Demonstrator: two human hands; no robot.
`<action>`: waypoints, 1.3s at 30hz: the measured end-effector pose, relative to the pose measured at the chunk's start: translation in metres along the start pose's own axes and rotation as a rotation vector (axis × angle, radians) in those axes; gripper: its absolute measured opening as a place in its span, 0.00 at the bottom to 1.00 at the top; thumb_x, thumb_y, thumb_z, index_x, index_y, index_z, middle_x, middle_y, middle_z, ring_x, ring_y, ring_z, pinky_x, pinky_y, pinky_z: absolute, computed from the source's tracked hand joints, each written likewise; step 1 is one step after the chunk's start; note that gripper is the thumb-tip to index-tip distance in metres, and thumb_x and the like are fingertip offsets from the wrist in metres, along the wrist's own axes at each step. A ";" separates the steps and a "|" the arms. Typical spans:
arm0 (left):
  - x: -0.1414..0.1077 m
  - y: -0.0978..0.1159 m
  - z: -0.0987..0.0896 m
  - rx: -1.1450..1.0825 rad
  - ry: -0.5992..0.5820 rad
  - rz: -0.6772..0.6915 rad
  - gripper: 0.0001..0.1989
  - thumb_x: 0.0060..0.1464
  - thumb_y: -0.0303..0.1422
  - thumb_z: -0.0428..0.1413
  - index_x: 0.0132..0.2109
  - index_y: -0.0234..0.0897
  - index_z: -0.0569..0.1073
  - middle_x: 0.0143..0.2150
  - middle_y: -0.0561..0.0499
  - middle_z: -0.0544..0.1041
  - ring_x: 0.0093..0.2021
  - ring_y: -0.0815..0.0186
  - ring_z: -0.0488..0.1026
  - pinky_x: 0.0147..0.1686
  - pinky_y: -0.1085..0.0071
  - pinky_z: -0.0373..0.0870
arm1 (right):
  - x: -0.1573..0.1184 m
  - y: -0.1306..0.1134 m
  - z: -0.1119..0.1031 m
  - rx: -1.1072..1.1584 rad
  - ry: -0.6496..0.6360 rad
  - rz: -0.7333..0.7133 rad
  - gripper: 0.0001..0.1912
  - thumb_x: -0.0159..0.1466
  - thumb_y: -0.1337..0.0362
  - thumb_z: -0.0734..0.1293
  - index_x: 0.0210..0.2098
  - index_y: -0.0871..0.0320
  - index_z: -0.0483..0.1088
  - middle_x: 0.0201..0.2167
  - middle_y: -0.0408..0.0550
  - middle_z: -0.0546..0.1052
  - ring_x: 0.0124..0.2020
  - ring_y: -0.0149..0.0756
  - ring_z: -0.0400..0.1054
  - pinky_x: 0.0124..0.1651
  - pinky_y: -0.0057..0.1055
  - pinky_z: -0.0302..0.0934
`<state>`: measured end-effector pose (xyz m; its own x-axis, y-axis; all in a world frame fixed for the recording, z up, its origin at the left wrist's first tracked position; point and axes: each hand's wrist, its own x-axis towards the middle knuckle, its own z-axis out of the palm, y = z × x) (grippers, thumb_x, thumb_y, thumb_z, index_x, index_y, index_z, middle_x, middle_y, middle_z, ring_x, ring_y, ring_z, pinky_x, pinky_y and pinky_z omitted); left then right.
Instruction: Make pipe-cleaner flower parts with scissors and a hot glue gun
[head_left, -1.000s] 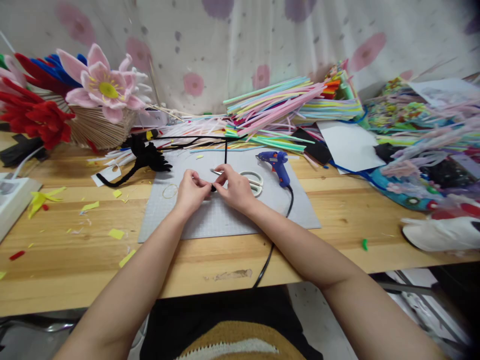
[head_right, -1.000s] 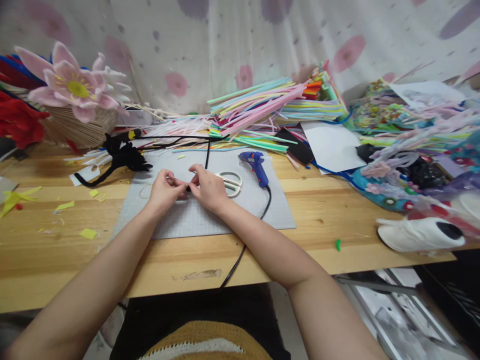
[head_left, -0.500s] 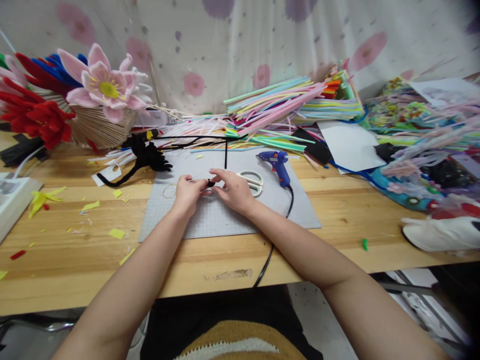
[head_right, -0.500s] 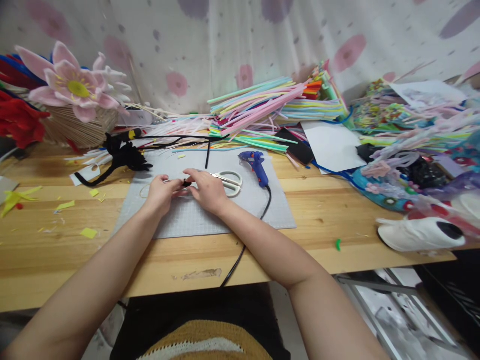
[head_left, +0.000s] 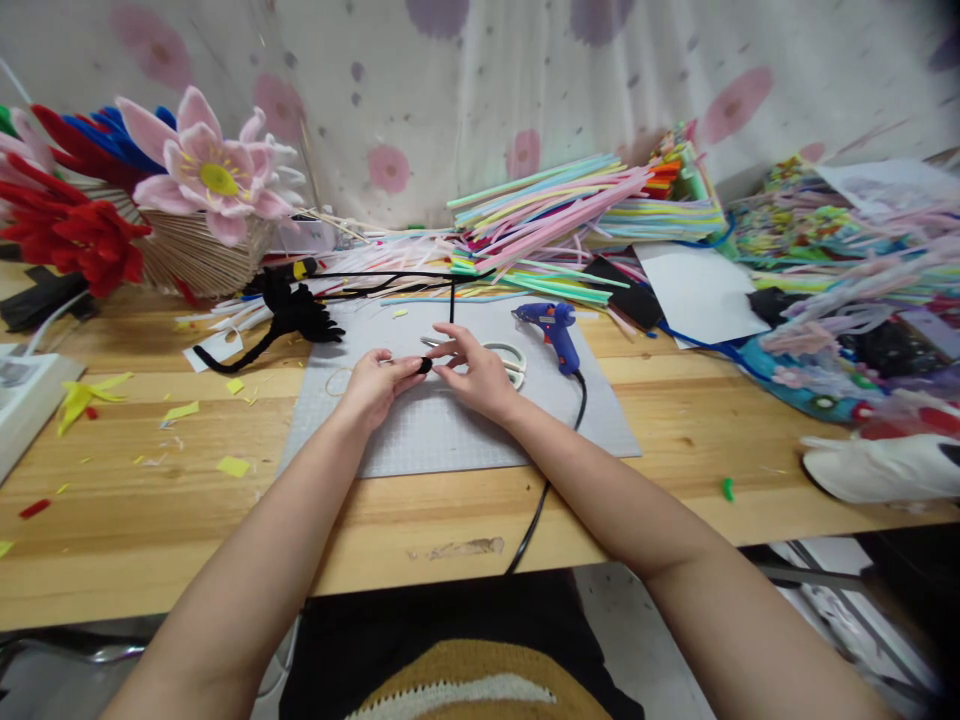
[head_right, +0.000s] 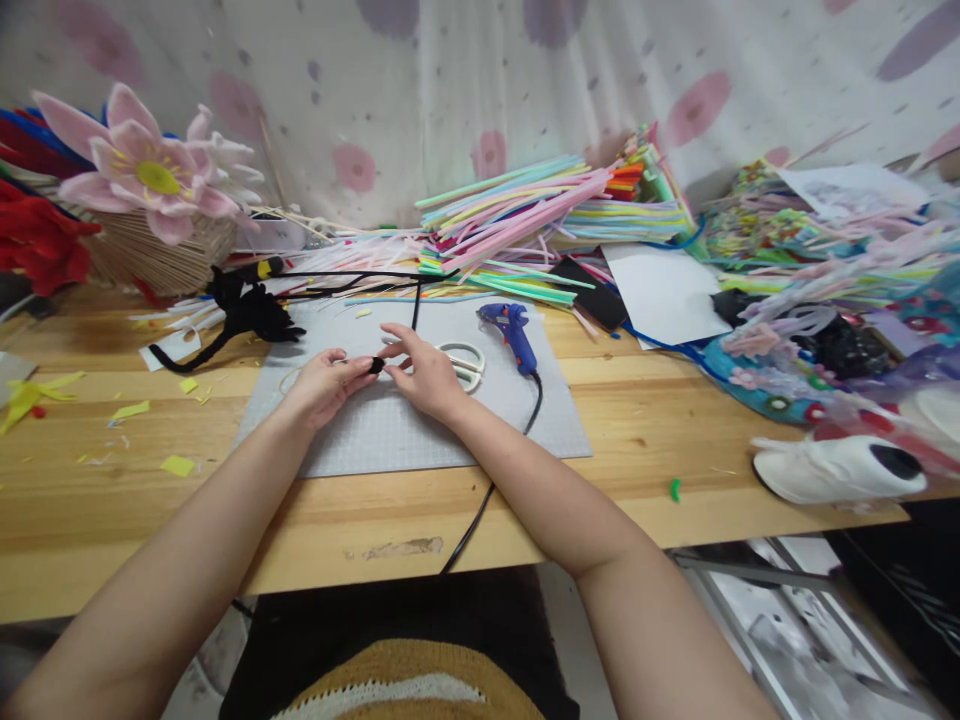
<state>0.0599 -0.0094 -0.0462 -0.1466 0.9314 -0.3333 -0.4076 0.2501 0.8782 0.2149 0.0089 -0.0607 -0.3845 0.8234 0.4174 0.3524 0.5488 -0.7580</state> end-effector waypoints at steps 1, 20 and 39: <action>0.000 0.000 0.000 -0.004 0.016 0.012 0.21 0.39 0.17 0.58 0.35 0.37 0.55 0.27 0.53 0.74 0.28 0.70 0.75 0.37 0.68 0.74 | 0.001 0.002 -0.001 0.022 0.020 -0.007 0.28 0.56 0.70 0.62 0.55 0.54 0.56 0.42 0.45 0.75 0.38 0.32 0.70 0.42 0.31 0.64; -0.002 -0.003 0.003 0.119 -0.045 0.166 0.26 0.33 0.24 0.63 0.38 0.37 0.57 0.31 0.52 0.77 0.29 0.68 0.76 0.34 0.66 0.74 | 0.004 0.005 0.008 0.207 0.024 0.220 0.11 0.54 0.64 0.64 0.37 0.57 0.65 0.26 0.40 0.73 0.28 0.28 0.67 0.36 0.28 0.60; -0.003 -0.008 0.000 0.555 -0.009 0.328 0.26 0.35 0.29 0.63 0.43 0.40 0.62 0.29 0.52 0.78 0.23 0.66 0.73 0.21 0.73 0.70 | 0.011 0.004 0.007 0.178 0.093 0.219 0.07 0.56 0.65 0.63 0.35 0.57 0.66 0.28 0.41 0.73 0.32 0.29 0.67 0.36 0.27 0.59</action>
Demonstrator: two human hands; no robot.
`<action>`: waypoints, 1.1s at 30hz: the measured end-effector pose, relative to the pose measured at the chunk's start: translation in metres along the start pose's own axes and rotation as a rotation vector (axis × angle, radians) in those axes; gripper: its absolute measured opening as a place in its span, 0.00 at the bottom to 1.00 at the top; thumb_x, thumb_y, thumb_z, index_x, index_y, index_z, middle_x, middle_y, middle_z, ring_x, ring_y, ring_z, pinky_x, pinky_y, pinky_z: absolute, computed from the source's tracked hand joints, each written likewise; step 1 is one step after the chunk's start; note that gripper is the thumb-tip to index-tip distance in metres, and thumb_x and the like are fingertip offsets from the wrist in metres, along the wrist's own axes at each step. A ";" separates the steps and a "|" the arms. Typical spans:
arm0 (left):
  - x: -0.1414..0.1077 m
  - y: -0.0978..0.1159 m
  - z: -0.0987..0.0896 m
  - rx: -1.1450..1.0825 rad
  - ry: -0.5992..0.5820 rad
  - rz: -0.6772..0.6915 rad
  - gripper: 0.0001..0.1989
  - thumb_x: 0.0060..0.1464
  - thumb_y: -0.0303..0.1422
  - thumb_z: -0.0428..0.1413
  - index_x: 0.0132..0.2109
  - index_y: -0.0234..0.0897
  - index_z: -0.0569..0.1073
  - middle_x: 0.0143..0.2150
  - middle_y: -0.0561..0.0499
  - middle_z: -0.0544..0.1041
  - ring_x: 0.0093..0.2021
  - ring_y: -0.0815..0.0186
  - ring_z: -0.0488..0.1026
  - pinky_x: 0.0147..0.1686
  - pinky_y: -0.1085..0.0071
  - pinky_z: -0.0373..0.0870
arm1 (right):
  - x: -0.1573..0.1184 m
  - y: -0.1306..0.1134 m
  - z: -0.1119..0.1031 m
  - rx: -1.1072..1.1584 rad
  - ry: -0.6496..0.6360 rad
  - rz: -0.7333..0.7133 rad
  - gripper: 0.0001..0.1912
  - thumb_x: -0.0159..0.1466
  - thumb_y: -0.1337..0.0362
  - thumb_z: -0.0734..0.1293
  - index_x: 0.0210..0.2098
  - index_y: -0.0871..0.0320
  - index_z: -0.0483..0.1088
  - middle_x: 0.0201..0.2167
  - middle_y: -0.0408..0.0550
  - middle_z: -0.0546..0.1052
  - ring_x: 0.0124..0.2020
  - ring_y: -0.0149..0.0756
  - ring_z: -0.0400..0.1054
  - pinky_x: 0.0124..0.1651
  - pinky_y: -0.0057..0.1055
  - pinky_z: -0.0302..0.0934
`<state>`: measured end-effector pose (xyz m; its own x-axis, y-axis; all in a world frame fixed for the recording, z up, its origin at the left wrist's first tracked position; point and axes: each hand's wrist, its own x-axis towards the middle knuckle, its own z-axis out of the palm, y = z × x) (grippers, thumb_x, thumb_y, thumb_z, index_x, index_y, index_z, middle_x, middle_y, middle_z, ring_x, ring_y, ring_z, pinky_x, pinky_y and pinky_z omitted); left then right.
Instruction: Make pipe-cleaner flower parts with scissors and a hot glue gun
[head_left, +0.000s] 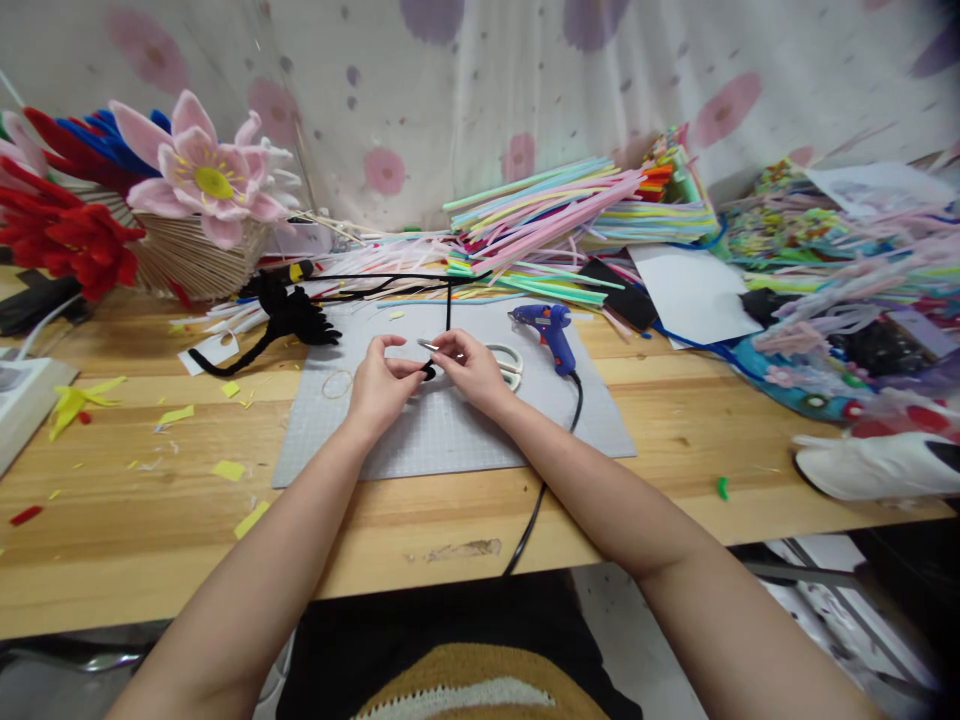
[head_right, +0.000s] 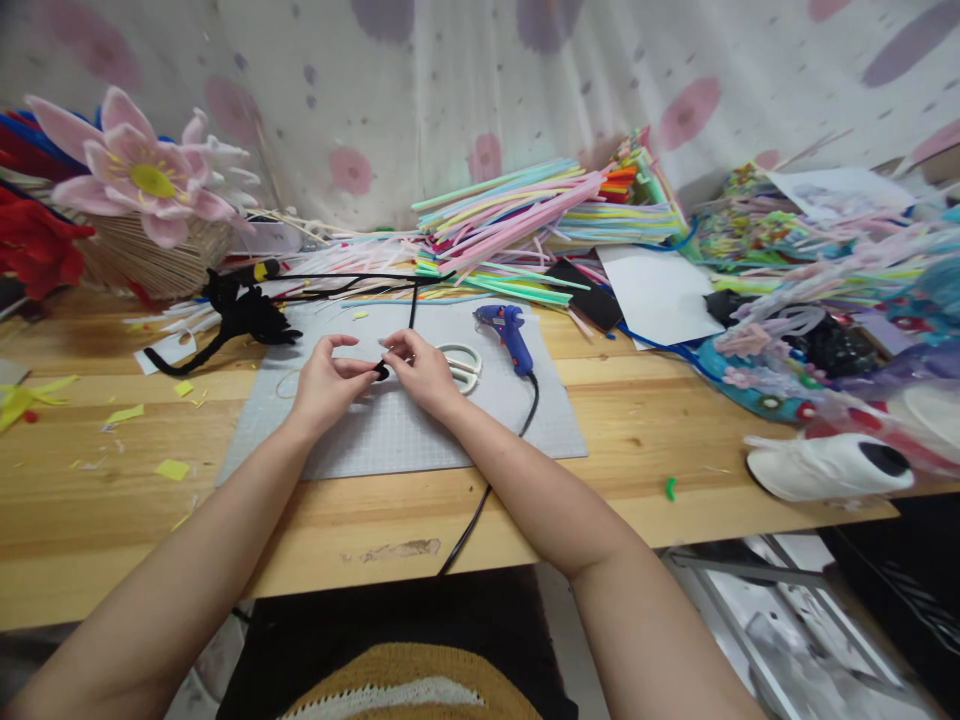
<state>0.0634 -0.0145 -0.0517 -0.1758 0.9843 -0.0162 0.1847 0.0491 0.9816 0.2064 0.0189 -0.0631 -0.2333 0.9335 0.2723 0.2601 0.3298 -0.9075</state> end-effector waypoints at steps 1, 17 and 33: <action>0.000 0.000 0.000 0.005 -0.012 0.008 0.25 0.35 0.29 0.62 0.43 0.40 0.63 0.29 0.52 0.78 0.24 0.66 0.74 0.21 0.73 0.70 | 0.001 0.002 0.000 0.023 0.002 0.016 0.07 0.56 0.65 0.63 0.35 0.57 0.66 0.28 0.41 0.72 0.32 0.29 0.67 0.36 0.27 0.59; 0.000 0.006 0.001 -0.265 -0.013 -0.200 0.24 0.35 0.26 0.61 0.38 0.37 0.56 0.28 0.51 0.75 0.29 0.62 0.76 0.24 0.71 0.71 | 0.009 0.008 -0.008 0.092 0.020 0.111 0.14 0.53 0.56 0.64 0.35 0.58 0.63 0.27 0.42 0.71 0.30 0.29 0.65 0.33 0.27 0.58; 0.008 0.005 -0.005 -0.343 0.072 -0.227 0.21 0.38 0.22 0.58 0.37 0.36 0.56 0.25 0.55 0.70 0.30 0.62 0.77 0.26 0.71 0.72 | -0.014 0.021 -0.191 -0.679 -0.066 0.350 0.22 0.50 0.47 0.67 0.33 0.59 0.68 0.30 0.51 0.72 0.30 0.34 0.64 0.33 0.32 0.55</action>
<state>0.0583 -0.0073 -0.0457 -0.2442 0.9400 -0.2383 -0.1973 0.1924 0.9613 0.3938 0.0397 -0.0245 -0.0810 0.9961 -0.0339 0.8425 0.0502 -0.5363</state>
